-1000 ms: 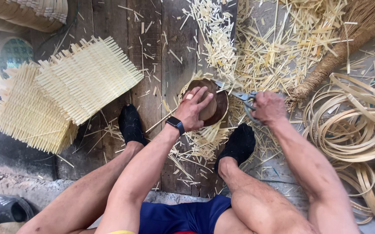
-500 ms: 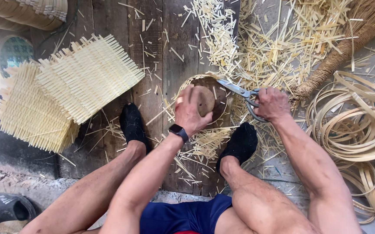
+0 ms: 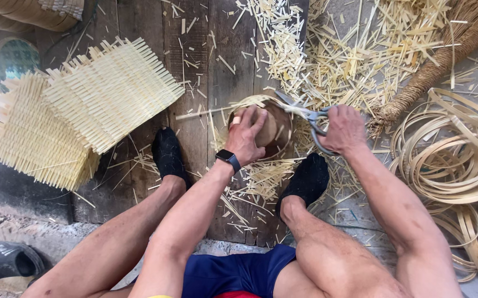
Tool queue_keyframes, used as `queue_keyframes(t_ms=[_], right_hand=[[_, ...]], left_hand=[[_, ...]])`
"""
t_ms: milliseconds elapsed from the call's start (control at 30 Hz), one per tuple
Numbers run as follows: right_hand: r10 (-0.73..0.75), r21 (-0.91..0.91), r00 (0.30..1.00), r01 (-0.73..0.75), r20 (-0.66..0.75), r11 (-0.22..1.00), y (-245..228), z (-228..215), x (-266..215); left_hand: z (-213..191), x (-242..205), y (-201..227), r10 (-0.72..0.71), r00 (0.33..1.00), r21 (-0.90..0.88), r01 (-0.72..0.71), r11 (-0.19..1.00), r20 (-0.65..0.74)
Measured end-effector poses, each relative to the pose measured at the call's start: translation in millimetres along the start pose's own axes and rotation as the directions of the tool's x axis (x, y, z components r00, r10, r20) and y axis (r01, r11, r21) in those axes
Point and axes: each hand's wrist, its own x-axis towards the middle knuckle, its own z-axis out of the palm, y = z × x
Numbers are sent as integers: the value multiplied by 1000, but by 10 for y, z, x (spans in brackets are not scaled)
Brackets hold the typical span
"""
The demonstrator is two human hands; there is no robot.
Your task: The person sits on the floor and repeatedly places a circular bamboo frame onto a square woven mat, then uses shears to trim the excess mat material around the frame's edge. The person handles bamboo mats, frames, and shears throughout the process.
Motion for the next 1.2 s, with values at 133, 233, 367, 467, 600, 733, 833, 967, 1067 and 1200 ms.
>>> queue_keyframes(t_ms=[133,233,367,467,600,733,833,967,1067,1200], right_hand=[[23,-6,993,-22,113,1000,-39,77,4],[85,58,955,-105,283,993,31,104,13],[69,82,979,-86,192,993,105,44,-47],[26,89,999,-30,40,996,24,-23,-96],[67,72,995,-72,67,995,-175,-82,-88],[61,52,996,-64,57,997,-181,-31,-67],[46,98,984,-64,173,993,-93,46,-37],[-13,76,996,7,85,997,-20,128,-30],[-71,5,984,73,-161,997,9,146,-4],[-11,25,996,8,94,1000,-14,193,14]], left_hand=[[-82,6,1,73,996,17,-74,997,52],[-104,-21,70,44,998,106,-40,994,-37],[85,-58,245,-386,895,-239,334,912,-225],[206,-64,225,-306,904,-115,285,952,-297],[162,-70,100,-133,969,-84,118,989,-207],[61,-63,73,-53,993,-82,44,996,-106],[37,-83,109,-82,995,47,85,995,-65],[124,-75,210,-243,957,-128,224,966,-156],[142,-29,216,-168,980,-86,159,983,-107],[94,-21,180,-75,994,52,79,996,-75]])
